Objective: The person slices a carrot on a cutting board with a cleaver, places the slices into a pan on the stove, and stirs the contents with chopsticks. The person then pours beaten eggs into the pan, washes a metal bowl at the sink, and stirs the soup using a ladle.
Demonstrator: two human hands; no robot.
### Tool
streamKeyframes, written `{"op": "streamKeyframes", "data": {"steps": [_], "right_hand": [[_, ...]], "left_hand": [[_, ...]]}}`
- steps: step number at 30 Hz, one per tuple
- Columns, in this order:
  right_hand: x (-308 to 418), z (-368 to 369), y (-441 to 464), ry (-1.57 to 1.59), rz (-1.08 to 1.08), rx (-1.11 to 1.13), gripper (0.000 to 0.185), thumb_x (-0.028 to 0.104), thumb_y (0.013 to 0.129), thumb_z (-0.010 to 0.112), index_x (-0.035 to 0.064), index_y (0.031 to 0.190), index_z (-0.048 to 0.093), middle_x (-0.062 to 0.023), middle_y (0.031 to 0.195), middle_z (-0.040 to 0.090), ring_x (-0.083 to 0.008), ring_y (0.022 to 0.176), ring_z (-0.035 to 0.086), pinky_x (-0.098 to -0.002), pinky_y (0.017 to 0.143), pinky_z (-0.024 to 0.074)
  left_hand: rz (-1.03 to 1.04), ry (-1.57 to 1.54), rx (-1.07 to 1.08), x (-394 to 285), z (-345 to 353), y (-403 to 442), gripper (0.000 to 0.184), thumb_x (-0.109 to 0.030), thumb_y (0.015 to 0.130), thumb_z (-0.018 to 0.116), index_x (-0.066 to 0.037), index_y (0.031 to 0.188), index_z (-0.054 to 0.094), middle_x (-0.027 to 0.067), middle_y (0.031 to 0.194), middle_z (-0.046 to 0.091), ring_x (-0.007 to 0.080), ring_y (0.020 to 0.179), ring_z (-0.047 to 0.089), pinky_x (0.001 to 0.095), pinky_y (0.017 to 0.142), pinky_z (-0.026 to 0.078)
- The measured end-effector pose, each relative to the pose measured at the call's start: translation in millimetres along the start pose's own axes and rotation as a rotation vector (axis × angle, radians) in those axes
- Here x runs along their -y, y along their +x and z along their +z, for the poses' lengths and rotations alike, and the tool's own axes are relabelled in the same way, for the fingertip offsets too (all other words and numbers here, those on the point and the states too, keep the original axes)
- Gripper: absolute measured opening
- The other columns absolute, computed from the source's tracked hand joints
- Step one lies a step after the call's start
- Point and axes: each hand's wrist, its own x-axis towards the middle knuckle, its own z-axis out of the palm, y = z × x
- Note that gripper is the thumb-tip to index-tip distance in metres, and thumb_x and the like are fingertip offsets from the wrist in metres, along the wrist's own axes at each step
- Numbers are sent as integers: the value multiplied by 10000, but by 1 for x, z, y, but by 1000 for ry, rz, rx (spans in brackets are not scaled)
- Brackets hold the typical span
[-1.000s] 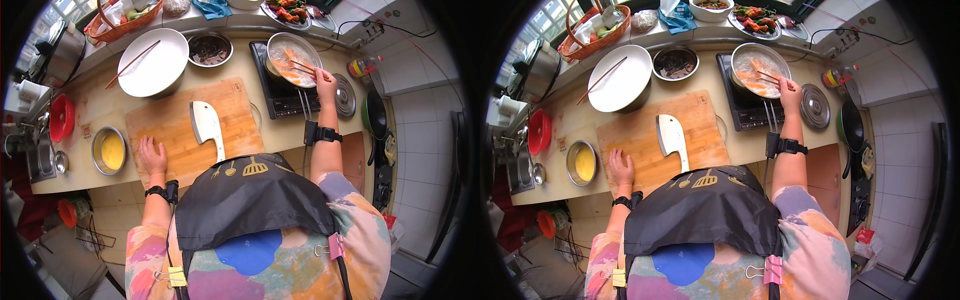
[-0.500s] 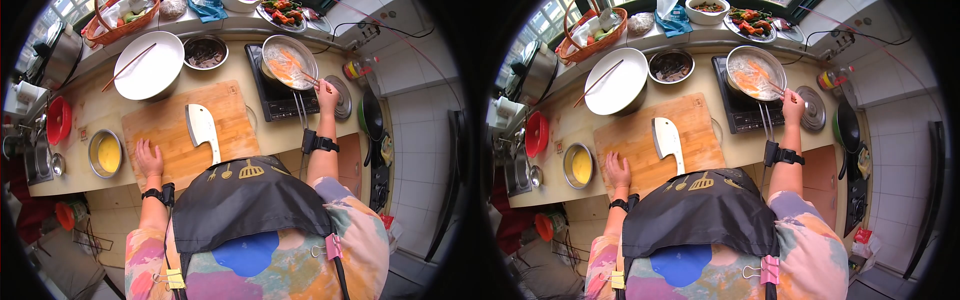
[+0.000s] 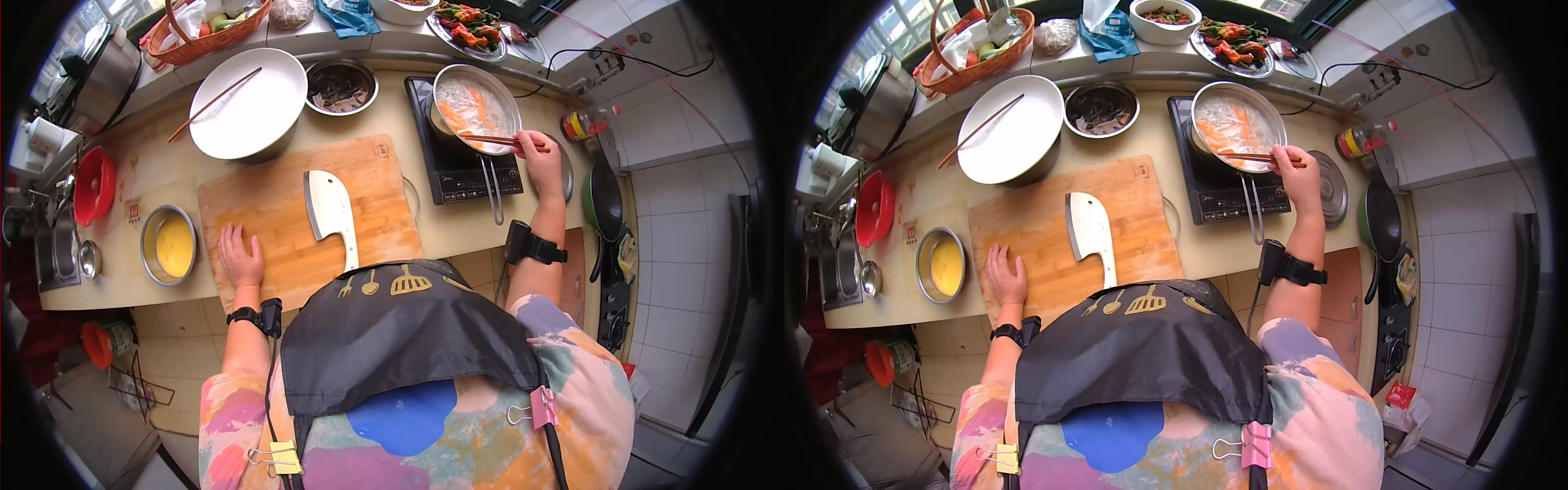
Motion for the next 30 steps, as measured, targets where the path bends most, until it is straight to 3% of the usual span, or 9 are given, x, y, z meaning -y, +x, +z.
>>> {"op": "streamKeyframes", "data": {"steps": [5,7,15,22,24,30], "right_hand": [[-43,33,27,90,-84,-93,241,178,888,605,-60,904,641,-74,796,658,-117,682,639,-214,631,513],[-52,30,40,142,-143,-224,246,176,889,604,-68,901,638,-82,790,658,-117,676,639,-214,627,515],[-50,-5,40,132,-85,-534,198,140,875,613,-50,932,618,-89,825,647,-118,701,635,-210,624,499],[-83,22,37,-2,-22,-337,200,159,878,606,-14,979,599,-49,853,637,-110,726,626,-200,606,459],[-70,28,30,2,-17,-332,174,137,867,608,-19,944,618,-54,820,647,-120,703,633,-219,652,483],[-16,15,8,-3,16,-143,214,190,897,582,-20,875,619,-51,770,638,-103,647,612,-219,605,489]], "left_hand": [[-12,15,15,0,-1,0,382,-238,829,573,-57,1163,531,148,1294,470,314,1244,385,434,1064,265],[-3,11,10,1,0,-1,380,-238,829,572,-56,1160,532,148,1294,470,315,1244,385,435,1064,266],[-21,0,5,2,0,-2,386,-247,826,571,-56,1159,533,150,1291,473,316,1241,387,437,1059,270],[-16,14,8,2,0,-1,388,-254,826,568,-63,1162,533,151,1292,473,310,1248,381,434,1064,260],[-20,14,14,1,0,-1,389,-256,827,568,-64,1163,533,150,1294,472,309,1252,379,434,1066,256],[-37,4,19,1,0,-2,391,-261,833,564,-68,1171,530,146,1299,468,302,1260,374,437,1066,258]]}}
